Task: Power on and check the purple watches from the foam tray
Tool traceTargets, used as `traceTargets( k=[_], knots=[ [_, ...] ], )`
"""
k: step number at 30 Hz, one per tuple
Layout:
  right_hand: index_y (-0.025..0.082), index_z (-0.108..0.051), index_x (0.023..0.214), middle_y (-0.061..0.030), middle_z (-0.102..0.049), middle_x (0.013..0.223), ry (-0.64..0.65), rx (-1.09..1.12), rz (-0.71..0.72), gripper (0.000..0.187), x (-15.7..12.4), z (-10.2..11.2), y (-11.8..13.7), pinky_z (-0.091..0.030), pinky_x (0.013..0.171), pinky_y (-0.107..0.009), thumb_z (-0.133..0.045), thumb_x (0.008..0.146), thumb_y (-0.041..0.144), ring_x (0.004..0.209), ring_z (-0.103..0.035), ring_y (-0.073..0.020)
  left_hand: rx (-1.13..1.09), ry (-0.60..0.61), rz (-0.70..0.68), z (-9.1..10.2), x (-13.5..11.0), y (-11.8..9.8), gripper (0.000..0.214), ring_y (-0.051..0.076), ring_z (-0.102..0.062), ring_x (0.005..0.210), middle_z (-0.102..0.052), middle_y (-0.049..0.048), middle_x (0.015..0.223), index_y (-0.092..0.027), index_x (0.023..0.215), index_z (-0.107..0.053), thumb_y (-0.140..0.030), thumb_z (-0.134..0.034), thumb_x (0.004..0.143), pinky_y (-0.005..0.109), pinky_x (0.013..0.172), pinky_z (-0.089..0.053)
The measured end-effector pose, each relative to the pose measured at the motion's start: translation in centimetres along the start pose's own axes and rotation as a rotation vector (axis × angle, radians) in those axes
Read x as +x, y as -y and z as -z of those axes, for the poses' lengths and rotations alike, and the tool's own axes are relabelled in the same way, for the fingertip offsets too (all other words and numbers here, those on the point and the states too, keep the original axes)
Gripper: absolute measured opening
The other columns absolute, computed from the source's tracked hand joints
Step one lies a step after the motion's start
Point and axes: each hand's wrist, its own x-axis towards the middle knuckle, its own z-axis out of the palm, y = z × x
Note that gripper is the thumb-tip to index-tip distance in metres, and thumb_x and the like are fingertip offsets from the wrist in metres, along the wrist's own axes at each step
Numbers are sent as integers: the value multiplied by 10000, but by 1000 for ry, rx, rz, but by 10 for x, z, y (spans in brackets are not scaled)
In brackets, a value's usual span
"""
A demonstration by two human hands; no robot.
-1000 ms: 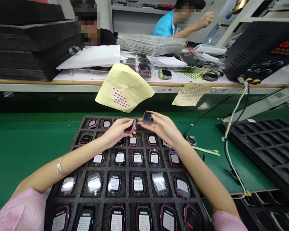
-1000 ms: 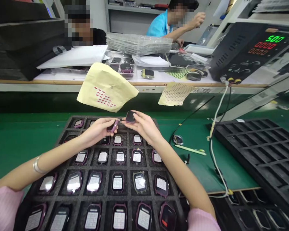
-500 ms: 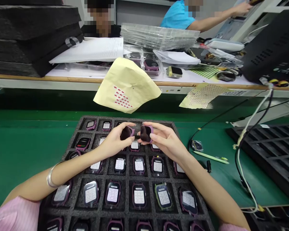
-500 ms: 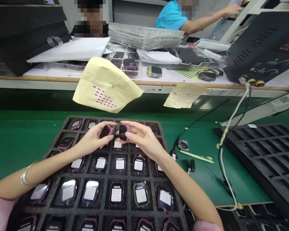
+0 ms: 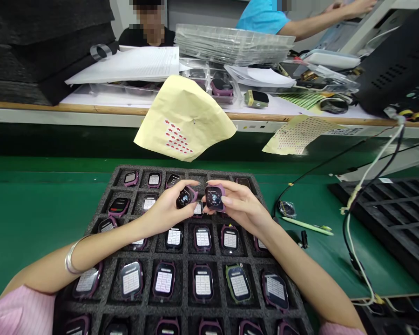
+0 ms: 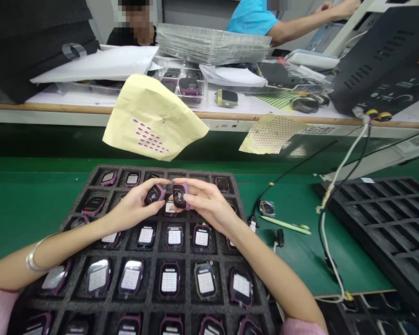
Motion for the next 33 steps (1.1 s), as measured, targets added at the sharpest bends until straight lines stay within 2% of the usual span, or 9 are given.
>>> traceTargets(
  k=[3,8,13,18,22,28,33],
  knots=[
    [208,-674,1149,-49,-716,965,-35,-35,4,356,0,-1,0,-528,818,-331,-726,796,207,833,-687,-193,38,20,4,2,-1,-1,385,200,-567,953,-617,62,1054,-155,1191,-516,-197,-578,814,317,868,-431],
    [212,-685,1130,-47,-708,958,-70,-85,-1,348,-1,-1,-1,-518,819,-338,-736,785,213,828,-673,-187,40,15,-25,4,0,1,390,202,-563,995,-604,73,1107,-161,1199,-497,-234,-588,827,319,897,-424],
    [214,-681,1143,-46,-705,975,-92,-128,2,360,-1,0,-2,-510,829,-334,-735,786,203,843,-663,-187,78,-9,-40,6,1,0,354,208,-545,1080,-591,81,1162,-162,1176,-505,-182,-558,826,326,957,-403],
    [216,-677,1149,-48,-704,996,-95,-130,5,361,-3,-1,-1,-502,832,-317,-734,793,202,861,-664,-183,85,26,-65,8,-1,-3,368,185,-571,961,-594,64,1090,-165,1194,-489,-200,-563,835,305,877,-444],
    [208,-683,1134,-44,-710,949,-92,-130,-3,346,-3,-5,-1,-507,802,-305,-735,791,196,808,-673,-173,110,51,-94,9,-4,-4,375,168,-574,921,-599,43,1044,-176,1194,-489,-151,-554,826,287,860,-450],
    [190,-666,1151,-52,-707,949,-103,-152,-15,362,-2,-8,-1,-507,813,-326,-719,796,233,809,-670,-180,70,20,-102,7,-2,-2,396,199,-553,1079,-582,76,1185,-176,1239,-467,-200,-556,854,321,965,-421],
    [177,-667,1146,-52,-707,920,-109,-174,-34,358,-3,-8,-2,-504,809,-332,-718,795,228,796,-666,-185,48,46,-87,8,0,0,381,198,-573,1023,-606,74,1134,-172,1216,-493,-200,-570,844,324,932,-438]
  ],
)
